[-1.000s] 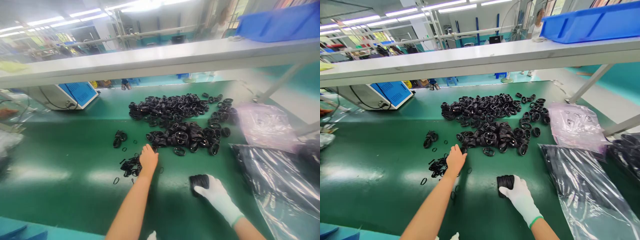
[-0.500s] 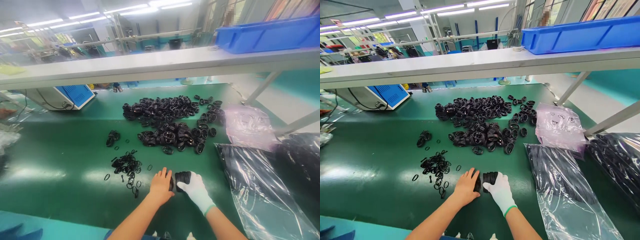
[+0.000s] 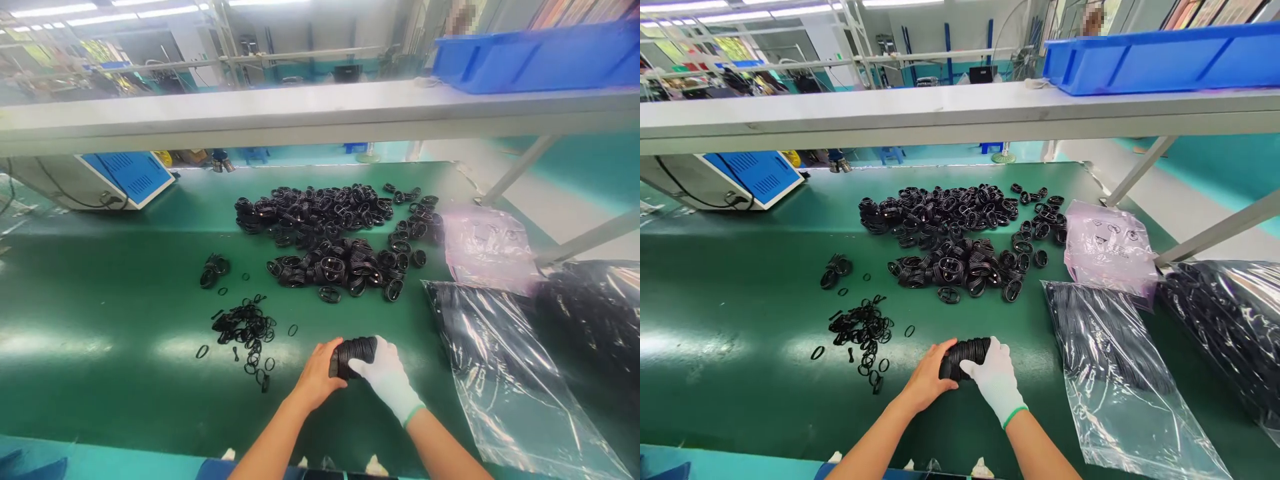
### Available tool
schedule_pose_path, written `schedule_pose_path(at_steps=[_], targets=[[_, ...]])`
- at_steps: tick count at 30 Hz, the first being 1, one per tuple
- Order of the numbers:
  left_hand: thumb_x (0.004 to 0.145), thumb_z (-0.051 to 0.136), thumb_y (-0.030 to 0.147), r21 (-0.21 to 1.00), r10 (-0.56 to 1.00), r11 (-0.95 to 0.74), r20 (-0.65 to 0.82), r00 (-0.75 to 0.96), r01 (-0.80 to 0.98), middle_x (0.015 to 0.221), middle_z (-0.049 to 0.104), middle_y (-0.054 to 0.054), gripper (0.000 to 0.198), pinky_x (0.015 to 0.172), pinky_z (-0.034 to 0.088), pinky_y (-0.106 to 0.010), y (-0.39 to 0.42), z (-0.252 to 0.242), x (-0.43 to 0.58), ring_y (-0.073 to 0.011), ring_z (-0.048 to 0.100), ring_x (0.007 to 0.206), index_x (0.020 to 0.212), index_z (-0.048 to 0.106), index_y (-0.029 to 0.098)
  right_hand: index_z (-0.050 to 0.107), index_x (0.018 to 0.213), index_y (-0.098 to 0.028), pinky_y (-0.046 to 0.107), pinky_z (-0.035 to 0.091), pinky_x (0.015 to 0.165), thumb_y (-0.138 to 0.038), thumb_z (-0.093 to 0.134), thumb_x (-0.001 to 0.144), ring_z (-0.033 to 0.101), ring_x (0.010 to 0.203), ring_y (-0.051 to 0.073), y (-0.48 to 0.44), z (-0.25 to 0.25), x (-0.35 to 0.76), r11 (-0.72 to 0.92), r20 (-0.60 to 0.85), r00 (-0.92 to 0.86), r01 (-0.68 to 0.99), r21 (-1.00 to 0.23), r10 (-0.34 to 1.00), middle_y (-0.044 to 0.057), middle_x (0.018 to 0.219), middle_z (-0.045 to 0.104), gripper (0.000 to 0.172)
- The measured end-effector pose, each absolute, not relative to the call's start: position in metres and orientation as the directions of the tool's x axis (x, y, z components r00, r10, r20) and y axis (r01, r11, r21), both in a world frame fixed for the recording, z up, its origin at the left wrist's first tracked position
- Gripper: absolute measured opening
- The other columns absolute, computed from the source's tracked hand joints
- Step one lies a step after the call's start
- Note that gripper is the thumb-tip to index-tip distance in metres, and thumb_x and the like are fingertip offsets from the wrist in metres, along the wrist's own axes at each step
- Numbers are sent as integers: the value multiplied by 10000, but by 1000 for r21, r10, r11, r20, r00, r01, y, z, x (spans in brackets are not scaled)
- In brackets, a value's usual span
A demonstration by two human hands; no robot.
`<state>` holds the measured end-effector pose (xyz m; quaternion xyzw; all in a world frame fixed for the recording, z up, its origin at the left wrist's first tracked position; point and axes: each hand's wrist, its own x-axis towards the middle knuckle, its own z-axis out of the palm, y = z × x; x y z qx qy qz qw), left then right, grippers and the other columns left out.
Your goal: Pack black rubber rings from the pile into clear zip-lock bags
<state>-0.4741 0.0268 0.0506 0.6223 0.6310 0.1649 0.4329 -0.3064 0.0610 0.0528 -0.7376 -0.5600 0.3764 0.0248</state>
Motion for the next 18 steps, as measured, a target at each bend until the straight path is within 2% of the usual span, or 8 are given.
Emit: schedule_pose_path(at_steps=[3,6,10,15,18], targets=[[565,694,184,769,935,157,-317,157,620,1159,485,-22,789,947,356,-345,27,43,-477,-182,462,1063,1267,355,301,326,1262,-122,381,385,826,-453,559,638,482,1046,296,59,58,-311,-362,-500,137,847,-388,855,167,1173,458,744],[575,690,193,786,934,161,-316,165,597,1167,482,-20,790,937,362,-341,28,36,-478,-183,464,1061,1274,341,307,283,1301,-72,438,341,858,-531,524,642,444,1068,345,53,64,-323,-320,-449,161,897,-305,879,184,1137,503,839],[572,664,162,780,933,151,-315,173,607,1212,469,-42,774,953,350,-340,30,29,-479,-192,426,1118,1273,348,254,113,1348,-4,436,332,867,-553,573,571,428,1081,354,44,62,-348,-389,-412,269,889,-242,871,231,1201,438,1056],[605,567,124,791,945,82,-254,204,606,1221,475,-58,686,972,340,-335,32,25,-478,-184,391,1155,1258,367,198,119,1348,-19,410,320,888,-416,565,594,430,1079,347,40,54,-367,-434,-283,366,869,-236,887,216,1204,430,962],[622,522,111,786,955,61,-225,192,615,1200,486,-72,672,961,353,-321,31,16,-479,-182,419,1135,1269,356,185,135,1331,20,419,297,919,-418,555,591,417,1083,358,39,48,-373,-424,-187,385,862,-276,904,230,1206,418,957]])
